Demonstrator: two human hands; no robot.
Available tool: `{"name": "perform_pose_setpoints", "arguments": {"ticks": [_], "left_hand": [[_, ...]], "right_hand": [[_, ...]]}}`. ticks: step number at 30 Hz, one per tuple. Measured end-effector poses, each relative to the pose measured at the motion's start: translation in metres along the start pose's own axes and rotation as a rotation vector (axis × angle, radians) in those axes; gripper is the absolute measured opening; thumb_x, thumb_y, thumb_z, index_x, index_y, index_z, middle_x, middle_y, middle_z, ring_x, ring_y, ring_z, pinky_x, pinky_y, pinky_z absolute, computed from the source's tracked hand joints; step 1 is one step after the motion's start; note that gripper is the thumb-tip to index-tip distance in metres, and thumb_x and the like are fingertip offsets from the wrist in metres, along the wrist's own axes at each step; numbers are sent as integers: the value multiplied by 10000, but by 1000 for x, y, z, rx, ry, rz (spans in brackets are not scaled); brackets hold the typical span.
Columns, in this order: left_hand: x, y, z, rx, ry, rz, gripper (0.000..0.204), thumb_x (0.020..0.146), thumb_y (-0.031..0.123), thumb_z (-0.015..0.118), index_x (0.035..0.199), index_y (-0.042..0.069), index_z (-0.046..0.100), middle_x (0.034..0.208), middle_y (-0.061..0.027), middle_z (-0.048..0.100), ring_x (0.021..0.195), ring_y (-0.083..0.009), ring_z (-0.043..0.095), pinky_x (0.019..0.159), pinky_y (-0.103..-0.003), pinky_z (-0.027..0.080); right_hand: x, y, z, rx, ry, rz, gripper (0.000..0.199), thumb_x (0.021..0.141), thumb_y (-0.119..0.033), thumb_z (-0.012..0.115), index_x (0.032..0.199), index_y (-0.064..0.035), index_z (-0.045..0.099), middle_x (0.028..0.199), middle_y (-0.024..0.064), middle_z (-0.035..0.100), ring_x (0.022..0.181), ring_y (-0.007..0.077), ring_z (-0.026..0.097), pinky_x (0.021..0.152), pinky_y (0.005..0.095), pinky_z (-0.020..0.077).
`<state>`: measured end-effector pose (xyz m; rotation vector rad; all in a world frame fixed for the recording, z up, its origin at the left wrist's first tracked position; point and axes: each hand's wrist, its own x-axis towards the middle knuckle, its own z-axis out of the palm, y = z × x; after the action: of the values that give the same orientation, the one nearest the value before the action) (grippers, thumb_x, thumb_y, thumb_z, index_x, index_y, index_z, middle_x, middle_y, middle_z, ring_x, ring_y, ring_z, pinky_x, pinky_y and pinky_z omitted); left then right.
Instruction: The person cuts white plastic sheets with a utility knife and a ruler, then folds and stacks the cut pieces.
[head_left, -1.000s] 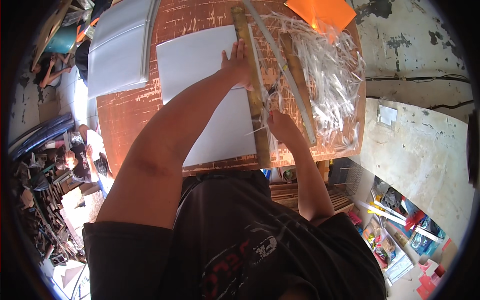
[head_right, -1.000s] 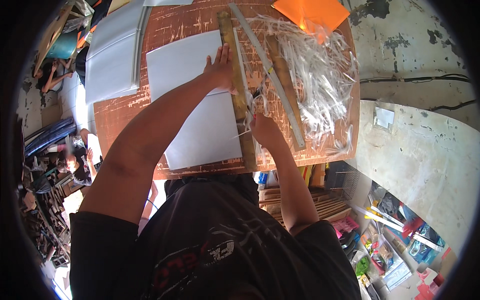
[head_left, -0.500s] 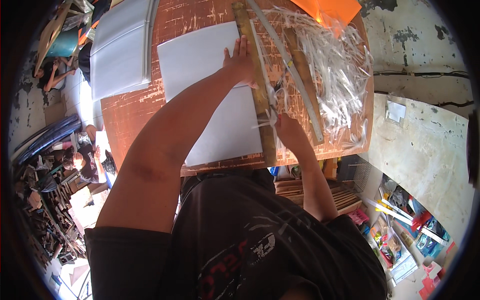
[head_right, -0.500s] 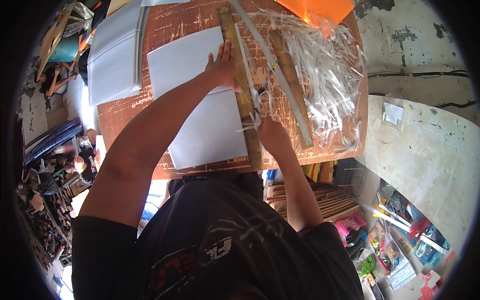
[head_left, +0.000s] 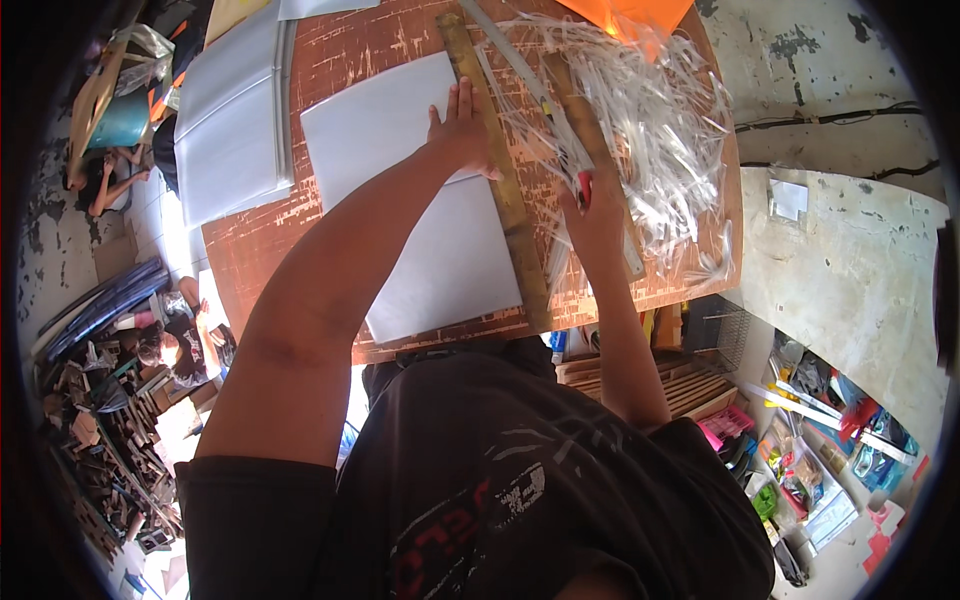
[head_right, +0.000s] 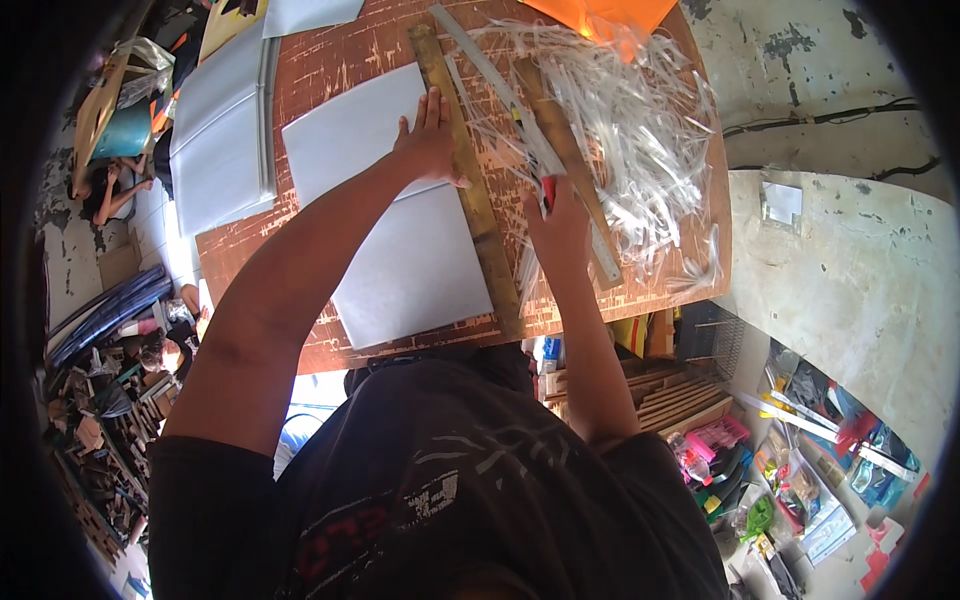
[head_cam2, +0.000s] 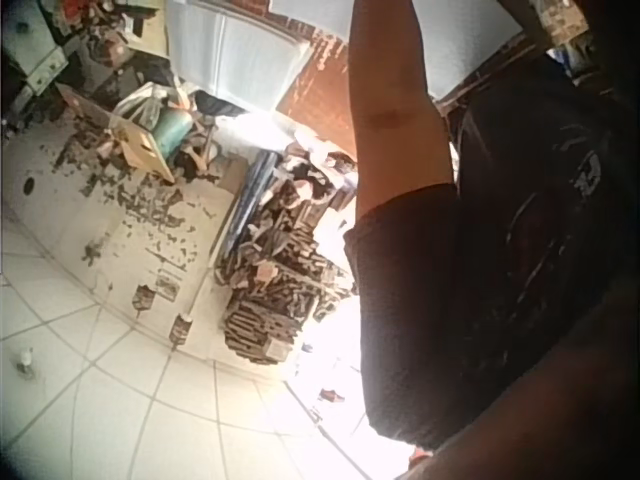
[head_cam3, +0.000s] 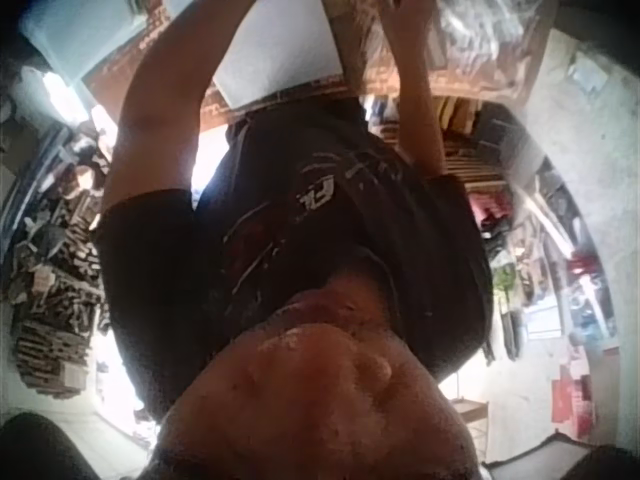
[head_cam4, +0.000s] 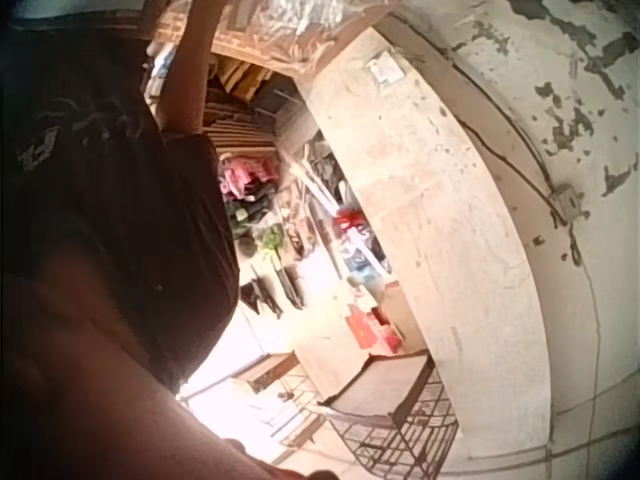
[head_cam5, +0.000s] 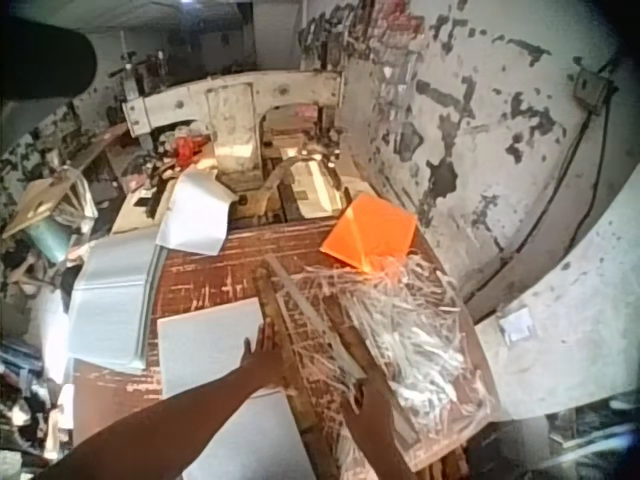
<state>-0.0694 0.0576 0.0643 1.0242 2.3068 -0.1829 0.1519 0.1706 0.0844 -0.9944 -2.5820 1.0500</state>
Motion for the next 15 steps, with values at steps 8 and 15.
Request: {"name": "perform_pose_setpoints", "arguments": {"ticks": [8,15], "left_hand": [[2,1,1,14,-2,0,1497,654,608,871,1564,-87,-94,1651,-263,-193,1556,-383,-115,1207,-630,164],[4,-2,4,13,18,-11,1526,626,619,884,1568,-72,-99,1651,-258,-193,1555,-390,-98,1205,-638,179]], "right_hand": [[22,13,31,-272,6,84,381,884,-264,740,1150,-55,564,983,206,704,932,421,685,752,505,540],[19,13,20,-129,-45,-77,219,876,-193,716,987,-13,658,839,173,696,795,365,687,686,448,529]]}}
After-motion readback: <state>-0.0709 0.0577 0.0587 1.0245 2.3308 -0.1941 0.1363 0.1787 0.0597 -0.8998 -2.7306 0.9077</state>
